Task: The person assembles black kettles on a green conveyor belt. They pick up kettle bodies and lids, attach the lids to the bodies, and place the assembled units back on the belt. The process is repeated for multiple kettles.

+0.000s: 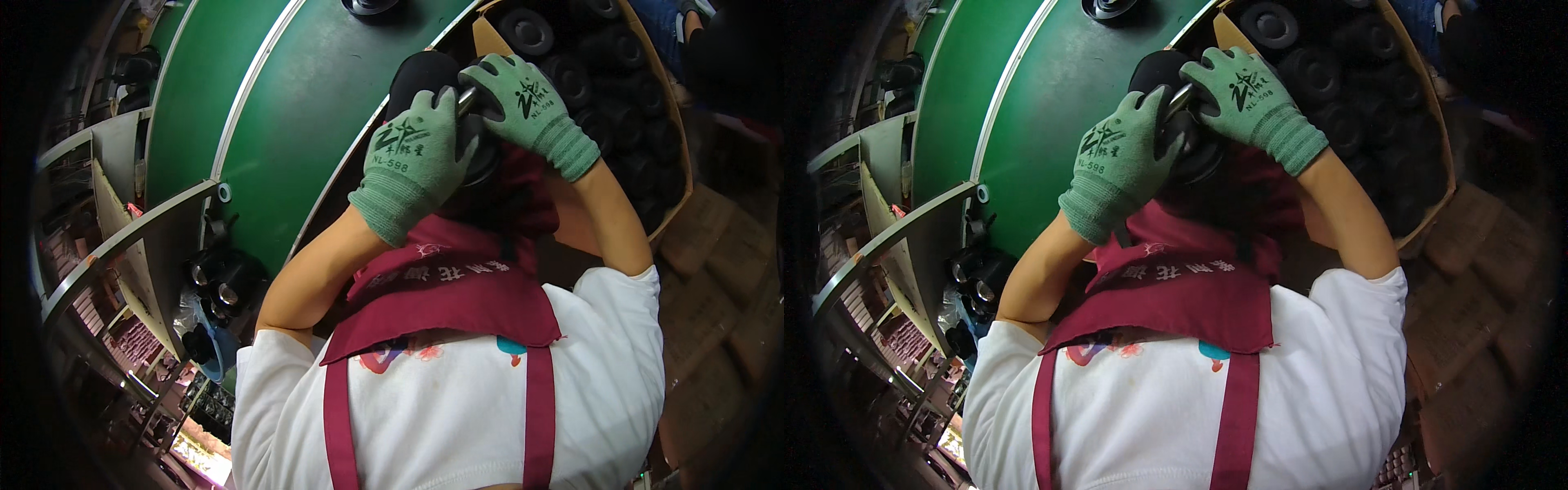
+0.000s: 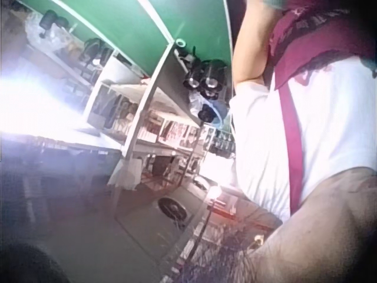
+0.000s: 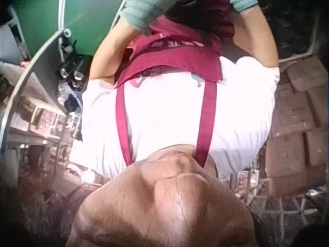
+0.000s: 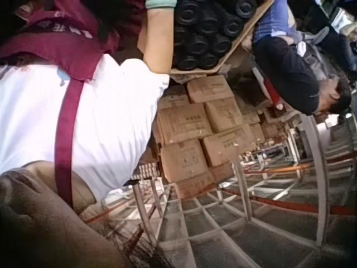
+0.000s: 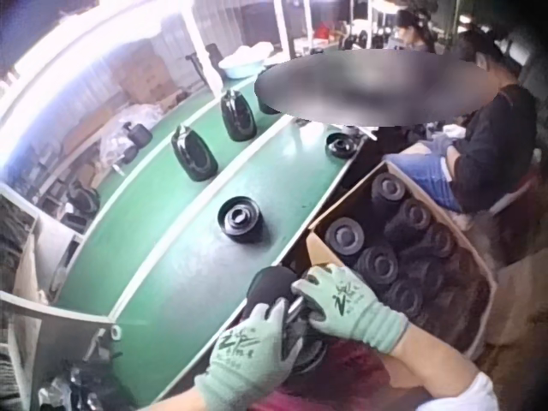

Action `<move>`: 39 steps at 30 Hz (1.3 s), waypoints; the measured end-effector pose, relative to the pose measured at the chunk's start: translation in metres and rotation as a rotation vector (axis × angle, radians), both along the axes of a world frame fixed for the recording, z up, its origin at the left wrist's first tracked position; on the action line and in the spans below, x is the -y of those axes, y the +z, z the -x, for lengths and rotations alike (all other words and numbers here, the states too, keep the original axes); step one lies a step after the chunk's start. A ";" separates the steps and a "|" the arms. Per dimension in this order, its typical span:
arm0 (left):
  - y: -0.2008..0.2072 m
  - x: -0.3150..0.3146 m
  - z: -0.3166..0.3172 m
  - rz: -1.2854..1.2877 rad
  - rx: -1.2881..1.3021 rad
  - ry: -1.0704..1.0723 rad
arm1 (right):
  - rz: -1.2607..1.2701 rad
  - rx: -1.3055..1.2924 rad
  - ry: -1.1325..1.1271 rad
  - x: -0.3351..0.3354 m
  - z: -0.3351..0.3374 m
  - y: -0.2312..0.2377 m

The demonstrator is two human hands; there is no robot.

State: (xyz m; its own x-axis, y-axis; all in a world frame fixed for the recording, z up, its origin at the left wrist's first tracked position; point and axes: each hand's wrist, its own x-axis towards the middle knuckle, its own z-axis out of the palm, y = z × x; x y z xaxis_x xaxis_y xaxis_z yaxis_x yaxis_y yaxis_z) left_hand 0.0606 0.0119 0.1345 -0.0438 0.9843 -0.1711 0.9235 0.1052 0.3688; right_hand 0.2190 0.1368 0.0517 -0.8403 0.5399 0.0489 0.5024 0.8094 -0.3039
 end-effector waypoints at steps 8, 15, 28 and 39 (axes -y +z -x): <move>-0.001 -0.018 -0.042 0.183 -0.164 0.161 | 0.336 -0.386 0.172 -0.024 0.023 -0.068; 0.017 -0.013 -0.034 0.256 -0.149 0.097 | 1.982 -1.108 -0.168 -0.043 0.046 -0.061; -0.023 -0.013 0.023 0.047 0.176 0.031 | -0.611 -0.599 -0.096 0.020 -0.020 -0.097; -0.086 -0.057 0.048 -0.426 0.482 -0.251 | 0.836 -1.254 0.007 0.119 -0.042 0.008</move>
